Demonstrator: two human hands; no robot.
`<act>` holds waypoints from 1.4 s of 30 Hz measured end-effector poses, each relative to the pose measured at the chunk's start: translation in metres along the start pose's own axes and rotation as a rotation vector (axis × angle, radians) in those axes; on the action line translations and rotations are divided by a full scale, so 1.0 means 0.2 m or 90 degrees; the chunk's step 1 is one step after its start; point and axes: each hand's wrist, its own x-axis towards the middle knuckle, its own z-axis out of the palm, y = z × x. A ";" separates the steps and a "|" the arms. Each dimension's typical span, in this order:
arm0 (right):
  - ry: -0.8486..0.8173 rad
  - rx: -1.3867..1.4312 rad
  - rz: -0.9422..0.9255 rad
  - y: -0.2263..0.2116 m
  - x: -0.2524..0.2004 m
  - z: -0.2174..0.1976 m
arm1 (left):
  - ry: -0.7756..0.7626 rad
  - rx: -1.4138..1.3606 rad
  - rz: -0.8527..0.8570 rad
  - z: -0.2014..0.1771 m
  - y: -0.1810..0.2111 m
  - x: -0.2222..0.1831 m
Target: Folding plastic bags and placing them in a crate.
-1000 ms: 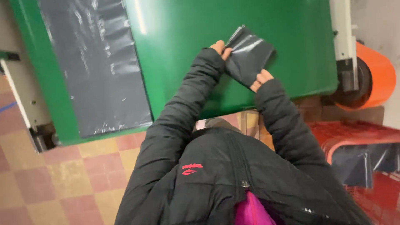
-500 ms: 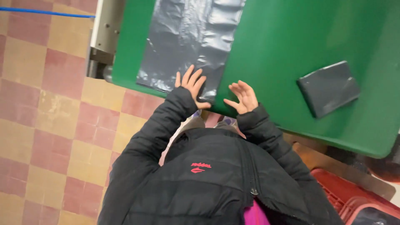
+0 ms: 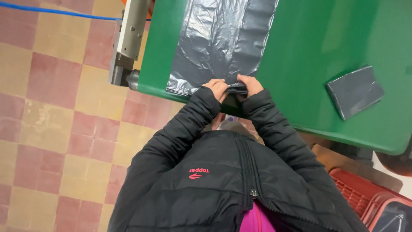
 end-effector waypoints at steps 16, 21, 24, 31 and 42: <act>0.087 0.190 0.173 0.68 -0.07 -0.66 | -0.109 -0.395 -0.103 -0.62 -0.38 0.72; 0.190 0.379 0.141 1.08 0.54 -0.82 | 0.064 -0.491 -0.028 -0.17 -0.93 1.42; 0.189 0.109 0.302 1.44 0.74 -0.82 | 0.185 -0.066 -0.086 -0.11 -0.96 1.60; 0.269 -0.180 -0.022 1.36 0.99 -0.85 | 0.105 -0.025 -0.308 -0.09 -0.92 1.69; 0.075 -0.413 0.037 1.29 1.02 -0.77 | 0.107 -0.341 -0.277 0.22 -0.79 1.37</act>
